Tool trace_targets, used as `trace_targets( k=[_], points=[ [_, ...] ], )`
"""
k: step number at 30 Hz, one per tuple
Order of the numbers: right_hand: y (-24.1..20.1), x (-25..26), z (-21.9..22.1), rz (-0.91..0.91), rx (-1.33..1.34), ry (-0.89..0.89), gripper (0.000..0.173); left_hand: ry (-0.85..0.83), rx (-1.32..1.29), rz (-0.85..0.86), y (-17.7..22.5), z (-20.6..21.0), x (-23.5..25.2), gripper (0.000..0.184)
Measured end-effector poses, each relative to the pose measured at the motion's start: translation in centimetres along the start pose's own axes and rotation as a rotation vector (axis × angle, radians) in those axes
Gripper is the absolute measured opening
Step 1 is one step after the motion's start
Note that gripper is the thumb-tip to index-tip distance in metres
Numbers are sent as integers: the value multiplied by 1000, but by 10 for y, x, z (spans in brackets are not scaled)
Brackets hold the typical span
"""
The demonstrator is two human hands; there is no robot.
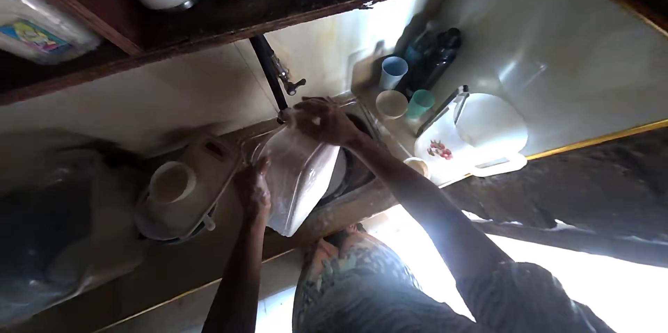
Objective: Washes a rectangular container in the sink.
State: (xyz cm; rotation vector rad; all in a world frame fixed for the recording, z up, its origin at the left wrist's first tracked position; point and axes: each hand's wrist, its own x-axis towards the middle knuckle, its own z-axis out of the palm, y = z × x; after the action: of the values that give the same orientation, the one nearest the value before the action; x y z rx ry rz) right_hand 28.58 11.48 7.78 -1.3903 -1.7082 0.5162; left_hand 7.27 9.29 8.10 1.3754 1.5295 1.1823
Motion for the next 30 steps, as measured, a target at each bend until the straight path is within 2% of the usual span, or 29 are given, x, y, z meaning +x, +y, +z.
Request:
trace_targets(
  k=[3,5,6,8,9,11,13,15,17,19,20,22,23,24,25,27,29,30],
  points=[
    [31,10,-23,322,182,-63,29,18,-180,27,-9,-11,-1,10],
    [21,9,-31,477,387,-84,33,-4,-265,7,-16,-19,3,13],
    [16,9,-34,499,481,-54,39,-48,-283,0,-19,-24,8,15],
    [12,5,-31,428,584,32,36,-196,-168,-8,-19,-39,17,15],
    [10,4,-29,357,602,38,29,-303,-19,19,-10,-45,21,12],
    [12,5,-18,120,579,-23,10,-591,273,75,10,-47,27,20],
    [4,6,-11,-6,455,-103,18,-707,397,70,12,-34,28,18],
    [-5,9,-12,3,317,-33,23,-659,413,81,6,-24,26,22],
    [-1,9,-14,90,264,200,28,-574,393,91,0,-20,18,24],
    [-8,-1,-11,185,138,320,34,-524,386,63,-3,-15,11,28],
    [-16,-10,-2,147,18,309,34,-503,392,60,-4,-12,10,30],
    [-31,-42,31,-47,-233,151,33,-466,393,68,-10,-6,5,32],
    [-30,-53,43,-160,-290,95,34,-447,385,85,-13,-5,0,30],
    [-25,-54,47,-190,-288,80,32,-432,378,96,-16,-4,-3,28],
    [-19,-50,42,-113,-228,64,31,-424,367,83,-19,-4,-7,29],
    [-6,-33,17,283,-57,40,34,-388,345,24,-26,-6,-18,32],
    [21,-23,5,548,75,161,35,-325,320,-85,-29,-10,-22,34],
    [28,-25,8,597,115,226,35,-289,302,-146,-28,-10,-23,35]
  ],
)
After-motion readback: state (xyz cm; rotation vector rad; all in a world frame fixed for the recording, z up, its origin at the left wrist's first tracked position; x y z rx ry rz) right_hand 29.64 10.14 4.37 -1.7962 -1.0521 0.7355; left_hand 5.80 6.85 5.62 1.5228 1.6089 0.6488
